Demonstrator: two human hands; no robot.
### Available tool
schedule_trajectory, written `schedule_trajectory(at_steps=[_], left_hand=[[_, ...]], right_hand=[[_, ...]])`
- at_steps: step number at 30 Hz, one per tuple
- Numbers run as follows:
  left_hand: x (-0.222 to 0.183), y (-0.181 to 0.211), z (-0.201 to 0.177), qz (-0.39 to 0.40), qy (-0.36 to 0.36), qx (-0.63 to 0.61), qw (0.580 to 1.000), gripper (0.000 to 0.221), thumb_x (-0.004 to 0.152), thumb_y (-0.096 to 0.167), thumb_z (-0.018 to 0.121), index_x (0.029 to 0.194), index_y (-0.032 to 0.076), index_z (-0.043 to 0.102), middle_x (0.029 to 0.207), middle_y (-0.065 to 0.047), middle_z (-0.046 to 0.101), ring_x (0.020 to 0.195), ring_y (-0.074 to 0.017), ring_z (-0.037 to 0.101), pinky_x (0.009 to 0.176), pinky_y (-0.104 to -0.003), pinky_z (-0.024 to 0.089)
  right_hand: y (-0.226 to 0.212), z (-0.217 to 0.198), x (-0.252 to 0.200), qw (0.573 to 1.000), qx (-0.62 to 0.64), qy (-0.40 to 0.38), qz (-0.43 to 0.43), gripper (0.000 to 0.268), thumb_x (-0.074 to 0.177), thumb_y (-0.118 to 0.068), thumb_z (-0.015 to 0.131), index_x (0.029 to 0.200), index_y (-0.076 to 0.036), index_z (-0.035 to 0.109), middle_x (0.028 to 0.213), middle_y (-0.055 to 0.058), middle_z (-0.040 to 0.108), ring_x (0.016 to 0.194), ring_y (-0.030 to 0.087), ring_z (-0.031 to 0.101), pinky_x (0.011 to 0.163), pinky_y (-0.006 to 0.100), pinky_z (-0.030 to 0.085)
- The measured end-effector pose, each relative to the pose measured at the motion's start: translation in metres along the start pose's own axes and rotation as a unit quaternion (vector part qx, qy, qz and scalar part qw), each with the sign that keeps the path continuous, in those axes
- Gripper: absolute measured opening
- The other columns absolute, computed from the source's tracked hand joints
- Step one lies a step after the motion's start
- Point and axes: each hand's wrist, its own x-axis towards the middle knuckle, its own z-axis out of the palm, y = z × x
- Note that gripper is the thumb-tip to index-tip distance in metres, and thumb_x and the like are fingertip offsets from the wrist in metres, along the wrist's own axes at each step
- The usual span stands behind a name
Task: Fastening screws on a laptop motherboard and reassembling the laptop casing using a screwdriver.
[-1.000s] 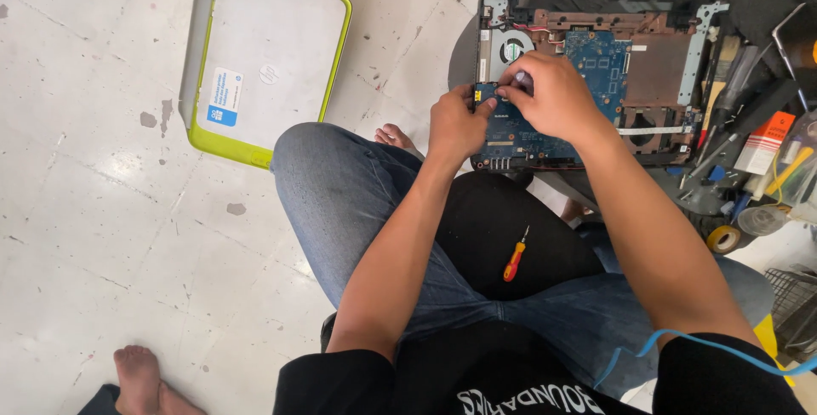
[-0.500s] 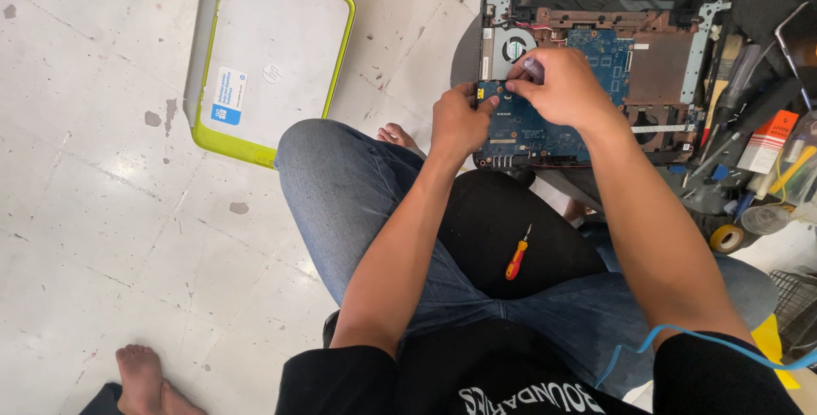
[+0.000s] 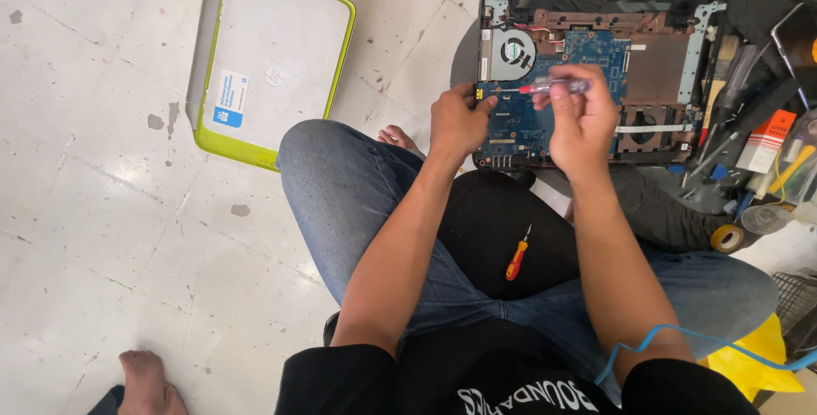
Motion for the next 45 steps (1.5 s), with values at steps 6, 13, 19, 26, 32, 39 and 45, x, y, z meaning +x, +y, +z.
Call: schedule_trajectory(at_steps=[6, 13, 19, 26, 32, 39, 45], left_hand=[[0.002, -0.004, 0.001, 0.007, 0.004, 0.001, 1.000, 0.053, 0.095, 0.025, 0.073, 0.133, -0.010, 0.063, 0.112, -0.021, 0.077, 0.111, -0.0390, 0.073, 0.085, -0.049, 0.064], [0.000, -0.002, 0.000, 0.006, 0.005, -0.002, 1.000, 0.051, 0.095, 0.023, 0.073, 0.133, -0.010, 0.063, 0.110, -0.020, 0.078, 0.109, -0.0375, 0.074, 0.085, -0.048, 0.064], [0.003, -0.004, 0.001, 0.008, 0.005, 0.001, 1.000, 0.051, 0.094, 0.024, 0.074, 0.132, -0.009, 0.064, 0.110, -0.019, 0.078, 0.110, -0.0377, 0.074, 0.087, -0.049, 0.063], [0.002, -0.002, 0.000, 0.002, 0.005, -0.002, 1.000, 0.050, 0.094, 0.024, 0.073, 0.131, -0.008, 0.065, 0.110, -0.019, 0.078, 0.109, -0.0362, 0.075, 0.086, -0.047, 0.064], [0.000, 0.000, 0.001, 0.001, 0.003, 0.001, 1.000, 0.050, 0.094, 0.024, 0.073, 0.132, -0.008, 0.064, 0.110, -0.018, 0.078, 0.109, -0.0362, 0.075, 0.085, -0.047, 0.064], [0.000, 0.000, -0.002, 0.003, 0.001, -0.004, 1.000, 0.051, 0.096, 0.023, 0.072, 0.133, -0.011, 0.062, 0.111, -0.021, 0.077, 0.109, -0.0378, 0.074, 0.084, -0.048, 0.064], [-0.012, 0.015, -0.003, -0.001, 0.000, -0.004, 1.000, 0.051, 0.094, 0.024, 0.073, 0.132, -0.009, 0.064, 0.111, -0.018, 0.078, 0.110, -0.0361, 0.074, 0.086, -0.047, 0.064]], right_hand=[[0.002, -0.002, -0.009, 0.998, -0.036, 0.023, -0.038, 0.013, 0.113, 0.000, 0.048, 0.113, 0.011, 0.055, 0.106, 0.020, 0.052, 0.081, 0.032, 0.068, 0.071, 0.043, 0.061], [0.006, -0.005, -0.011, 0.997, -0.049, 0.030, -0.043, 0.014, 0.113, 0.000, 0.049, 0.112, 0.013, 0.054, 0.107, 0.021, 0.052, 0.080, 0.033, 0.069, 0.072, 0.043, 0.062], [0.008, -0.004, -0.012, 0.998, -0.038, 0.032, -0.032, 0.015, 0.114, -0.001, 0.048, 0.112, 0.013, 0.054, 0.107, 0.022, 0.052, 0.081, 0.034, 0.069, 0.072, 0.044, 0.062], [0.008, -0.004, -0.011, 0.998, -0.039, 0.032, -0.028, 0.013, 0.113, 0.001, 0.049, 0.112, 0.013, 0.053, 0.106, 0.022, 0.051, 0.081, 0.034, 0.069, 0.072, 0.045, 0.062], [-0.011, -0.007, -0.002, 0.995, -0.070, -0.021, -0.062, 0.011, 0.112, 0.002, 0.050, 0.112, 0.012, 0.055, 0.106, 0.021, 0.051, 0.083, 0.035, 0.068, 0.072, 0.044, 0.061], [-0.032, -0.008, 0.007, 0.974, -0.176, -0.081, -0.115, 0.012, 0.111, -0.003, 0.059, 0.115, 0.008, 0.062, 0.109, 0.019, 0.056, 0.071, 0.028, 0.060, 0.059, 0.039, 0.051], [-0.035, -0.012, 0.008, 0.977, -0.154, -0.108, -0.101, 0.015, 0.106, 0.007, 0.064, 0.119, 0.011, 0.061, 0.111, 0.024, 0.063, 0.093, 0.043, 0.071, 0.074, 0.046, 0.057]])
